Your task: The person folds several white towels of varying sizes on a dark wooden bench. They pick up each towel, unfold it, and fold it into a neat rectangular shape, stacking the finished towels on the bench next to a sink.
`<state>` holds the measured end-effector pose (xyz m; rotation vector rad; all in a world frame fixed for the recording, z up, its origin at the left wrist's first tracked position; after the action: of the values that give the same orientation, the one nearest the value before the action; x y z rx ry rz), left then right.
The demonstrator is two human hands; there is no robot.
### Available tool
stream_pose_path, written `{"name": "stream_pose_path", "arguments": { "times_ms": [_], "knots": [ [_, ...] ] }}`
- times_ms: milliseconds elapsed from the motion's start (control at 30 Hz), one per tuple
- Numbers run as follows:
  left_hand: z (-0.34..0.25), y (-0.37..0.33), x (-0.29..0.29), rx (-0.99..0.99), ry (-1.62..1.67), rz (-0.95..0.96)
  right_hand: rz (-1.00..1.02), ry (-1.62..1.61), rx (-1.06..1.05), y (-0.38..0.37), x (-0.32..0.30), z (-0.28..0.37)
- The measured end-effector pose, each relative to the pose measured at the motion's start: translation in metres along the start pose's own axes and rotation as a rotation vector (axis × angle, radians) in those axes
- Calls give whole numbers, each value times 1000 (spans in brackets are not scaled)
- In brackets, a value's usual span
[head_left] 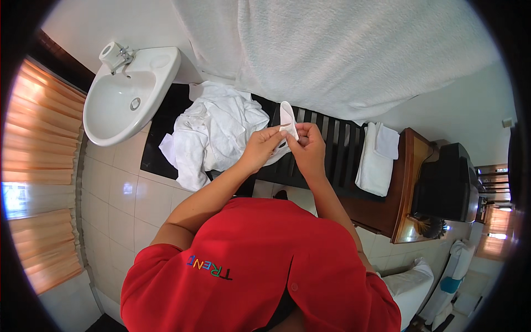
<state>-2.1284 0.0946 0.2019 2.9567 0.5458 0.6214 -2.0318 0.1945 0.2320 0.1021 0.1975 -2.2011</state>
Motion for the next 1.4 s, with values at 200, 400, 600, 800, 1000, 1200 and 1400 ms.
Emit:
{"name": "stream_pose_path", "arguments": {
  "times_ms": [200, 400, 600, 800, 1000, 1200, 1400],
  "knots": [
    [-3, 2, -4, 143, -80, -26, 277, -189, 29, 8, 9, 10],
    [-7, 9, -15, 20, -140, 91, 316, 184, 13, 2, -1, 13],
    [-7, 10, -11, 137, -183, 96, 399, 759, -365, -13, -13, 48],
    [-21, 19, -4, 166, -255, 403, 318, 451, -318, -14, -48, 56],
    [8, 18, -23, 85, -551, 501, 79, 343, -203, -3, -99, 91],
    [27, 12, -15, 271, -327, 455, 71, 328, -207, 9, -104, 100],
    [10, -6, 5, 537, -710, 314, 220, 367, -249, 14, -91, 111]
  ]
}}
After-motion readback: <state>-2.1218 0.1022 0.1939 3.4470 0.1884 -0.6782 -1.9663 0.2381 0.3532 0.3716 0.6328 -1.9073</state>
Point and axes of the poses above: each hand's wrist, its own y-axis away from the middle knuckle, its own x-axis out of the palm, z = x × y, the point moved 3 cm from there along -y, towards the middle knuckle, and after that the axes turned 10 degrees about z, right-handed, at the moved point
